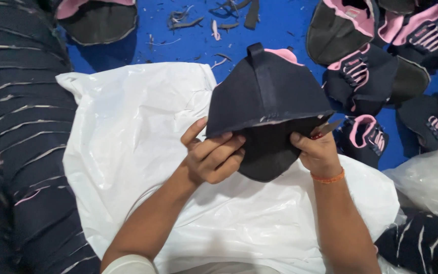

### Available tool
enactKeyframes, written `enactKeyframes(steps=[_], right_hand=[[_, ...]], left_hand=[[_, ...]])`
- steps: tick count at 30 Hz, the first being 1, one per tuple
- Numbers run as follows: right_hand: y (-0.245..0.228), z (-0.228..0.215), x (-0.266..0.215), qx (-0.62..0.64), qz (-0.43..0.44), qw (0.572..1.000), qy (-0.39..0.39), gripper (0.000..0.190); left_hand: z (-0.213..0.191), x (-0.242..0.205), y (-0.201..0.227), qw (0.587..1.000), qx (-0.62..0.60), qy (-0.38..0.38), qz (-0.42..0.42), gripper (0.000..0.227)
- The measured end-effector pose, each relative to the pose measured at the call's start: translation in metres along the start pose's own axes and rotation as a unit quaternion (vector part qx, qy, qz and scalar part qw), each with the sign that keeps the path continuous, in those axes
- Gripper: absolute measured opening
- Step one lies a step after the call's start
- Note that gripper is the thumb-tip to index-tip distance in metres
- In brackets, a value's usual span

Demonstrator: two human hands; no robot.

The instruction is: The person sits on a blue floor surrounded by black shoes with pink interiors. They pick up a shoe, use scissors to trim excess threads and fabric from the edges and laces, and then place the shoe aside. This process is repeated for several shoes.

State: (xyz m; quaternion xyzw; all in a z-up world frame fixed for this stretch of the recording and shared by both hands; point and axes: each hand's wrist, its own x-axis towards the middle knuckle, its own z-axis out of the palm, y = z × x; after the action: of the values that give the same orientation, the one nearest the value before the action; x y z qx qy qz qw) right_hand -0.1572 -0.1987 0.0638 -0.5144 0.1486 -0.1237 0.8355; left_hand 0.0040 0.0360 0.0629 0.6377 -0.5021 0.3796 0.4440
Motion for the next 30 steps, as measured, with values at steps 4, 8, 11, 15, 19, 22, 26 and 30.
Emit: enactKeyframes(steps=[4,8,11,15,19,22,26,30], right_hand=[[-0.012,0.033,0.011,-0.005,0.022,0.999,0.046,0.040],[-0.010,0.050,0.023,-0.013,0.028,0.995,0.093,0.032],[0.000,0.041,0.027,-0.007,0.031,0.995,0.090,0.026],[0.008,0.042,0.026,-0.104,0.029,0.992,0.062,0.023],[0.003,0.059,0.023,-0.231,-0.011,0.971,0.060,0.016],[-0.001,0.066,0.019,-0.259,-0.023,0.963,0.069,0.019],[-0.005,0.055,0.017,-0.275,-0.019,0.958,0.084,0.017],[0.009,0.046,0.025,-0.281,-0.010,0.956,0.082,0.017]], left_hand=[[-0.001,0.006,-0.005,0.991,-0.087,-0.025,-0.102,0.013],[0.025,-0.002,-0.009,0.919,-0.192,0.055,-0.340,0.024],[0.055,-0.029,-0.026,0.751,-0.324,0.136,-0.559,0.033],[0.067,-0.043,-0.029,0.661,-0.443,0.009,-0.606,0.049],[0.067,-0.041,-0.046,0.721,-0.394,0.077,-0.565,0.050],[0.047,-0.052,-0.130,0.762,-0.281,0.119,-0.571,0.042],[-0.017,-0.058,-0.229,0.763,-0.163,0.084,-0.620,0.043],[-0.053,-0.085,-0.276,0.621,-0.231,0.115,-0.740,0.038]])
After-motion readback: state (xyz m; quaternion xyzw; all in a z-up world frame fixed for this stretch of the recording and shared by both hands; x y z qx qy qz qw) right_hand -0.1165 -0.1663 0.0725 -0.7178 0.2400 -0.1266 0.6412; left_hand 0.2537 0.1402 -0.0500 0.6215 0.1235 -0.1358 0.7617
